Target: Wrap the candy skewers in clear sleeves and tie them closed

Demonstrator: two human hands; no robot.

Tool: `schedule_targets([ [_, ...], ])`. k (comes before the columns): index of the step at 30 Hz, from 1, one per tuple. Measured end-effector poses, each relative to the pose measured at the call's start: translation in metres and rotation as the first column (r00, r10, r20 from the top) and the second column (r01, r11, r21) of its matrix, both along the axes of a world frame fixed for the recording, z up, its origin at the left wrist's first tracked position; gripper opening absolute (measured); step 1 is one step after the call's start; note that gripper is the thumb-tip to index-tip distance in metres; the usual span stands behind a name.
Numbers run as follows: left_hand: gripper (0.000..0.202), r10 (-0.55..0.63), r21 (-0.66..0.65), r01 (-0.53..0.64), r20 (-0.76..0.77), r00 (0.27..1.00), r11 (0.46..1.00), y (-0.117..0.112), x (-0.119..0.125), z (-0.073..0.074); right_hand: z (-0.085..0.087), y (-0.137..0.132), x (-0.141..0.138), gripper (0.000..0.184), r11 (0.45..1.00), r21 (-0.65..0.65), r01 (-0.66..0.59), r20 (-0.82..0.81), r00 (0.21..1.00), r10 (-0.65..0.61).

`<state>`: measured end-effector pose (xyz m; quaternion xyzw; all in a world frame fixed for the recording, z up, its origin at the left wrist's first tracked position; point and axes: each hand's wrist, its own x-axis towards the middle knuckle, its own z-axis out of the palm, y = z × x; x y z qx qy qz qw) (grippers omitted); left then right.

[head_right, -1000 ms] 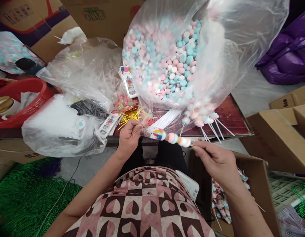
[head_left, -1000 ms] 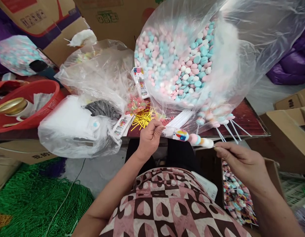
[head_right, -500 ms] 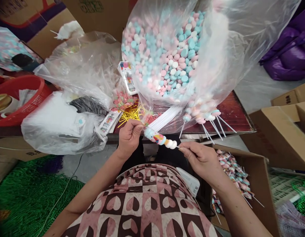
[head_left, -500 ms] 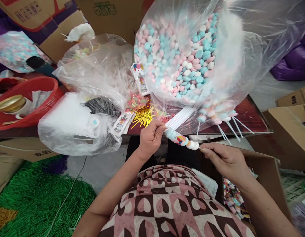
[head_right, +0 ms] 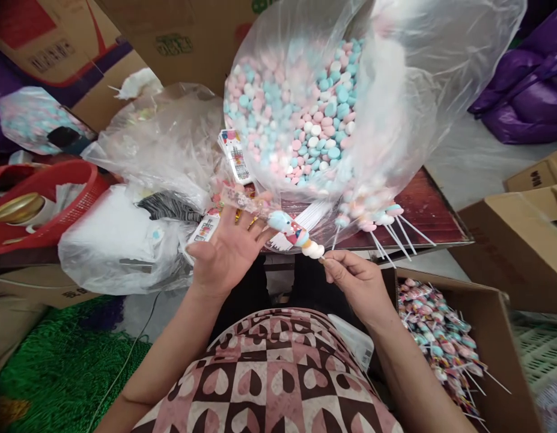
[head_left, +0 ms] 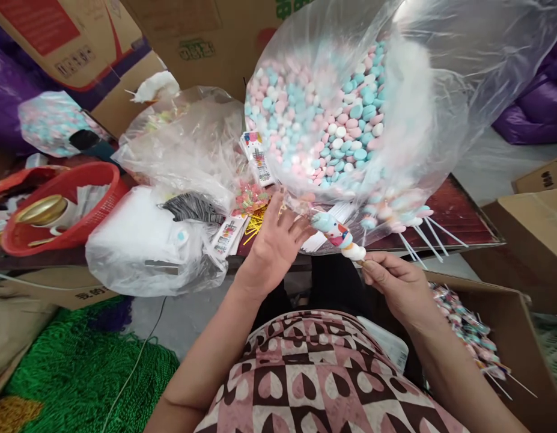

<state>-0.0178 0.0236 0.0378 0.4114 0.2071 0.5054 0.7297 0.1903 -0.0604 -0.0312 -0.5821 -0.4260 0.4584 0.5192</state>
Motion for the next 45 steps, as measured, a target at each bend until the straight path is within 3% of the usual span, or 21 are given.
schedule_targets([
  [3,0.063,0.022,-0.056,-0.023,-0.023,0.999,0.998,0.001,0.009,0.001,-0.003,0.003,-0.011,0.027,1.000,-0.016,0.004,-0.057,0.998,-0.004],
  [8,0.034,0.072,-0.115,-0.074,-0.016,0.997,0.991,0.003,0.024,-0.002,0.005,0.001,-0.025,0.026,0.997,0.050,0.060,0.024,0.998,-0.062],
  [16,0.037,0.159,-0.133,-0.168,-0.080,0.984,0.977,-0.007,0.031,-0.011,0.008,-0.002,-0.048,0.023,0.979,0.171,0.109,0.248,0.957,-0.150],
  [18,0.036,0.167,-0.134,-0.176,-0.075,0.983,0.975,-0.005,0.029,-0.008,0.011,-0.001,-0.051,0.022,0.978,0.173,0.115,0.219,0.964,-0.152],
  [24,0.028,0.176,-0.068,-0.179,-0.040,0.983,0.982,0.009,0.021,0.008,0.021,0.002,-0.050,0.023,0.995,0.087,-0.043,0.045,0.998,0.039],
  [31,0.041,0.046,-0.116,-0.061,-0.126,0.991,0.991,-0.008,0.016,-0.011,0.018,0.003,-0.058,0.029,0.996,0.091,0.002,-0.043,0.999,0.002],
  [34,0.049,0.054,-0.131,-0.061,-0.055,0.997,0.989,-0.005,0.008,-0.005,0.014,0.001,-0.058,0.028,0.995,0.096,-0.034,0.025,0.999,0.031],
  [37,0.038,0.167,-0.125,-0.165,0.001,0.986,0.978,0.004,0.005,0.004,0.011,-0.001,-0.058,0.027,0.987,0.154,-0.051,0.163,0.986,0.025],
  [40,0.026,0.250,-0.153,-0.253,-0.038,0.967,0.955,0.006,0.010,0.006,0.009,-0.001,-0.058,0.029,0.971,0.233,-0.045,0.330,0.943,-0.036],
  [45,0.021,0.214,-0.193,-0.220,-0.053,0.975,0.956,0.001,0.017,-0.001,0.006,-0.001,-0.057,0.026,0.949,0.309,-0.053,0.478,0.872,-0.107],
])
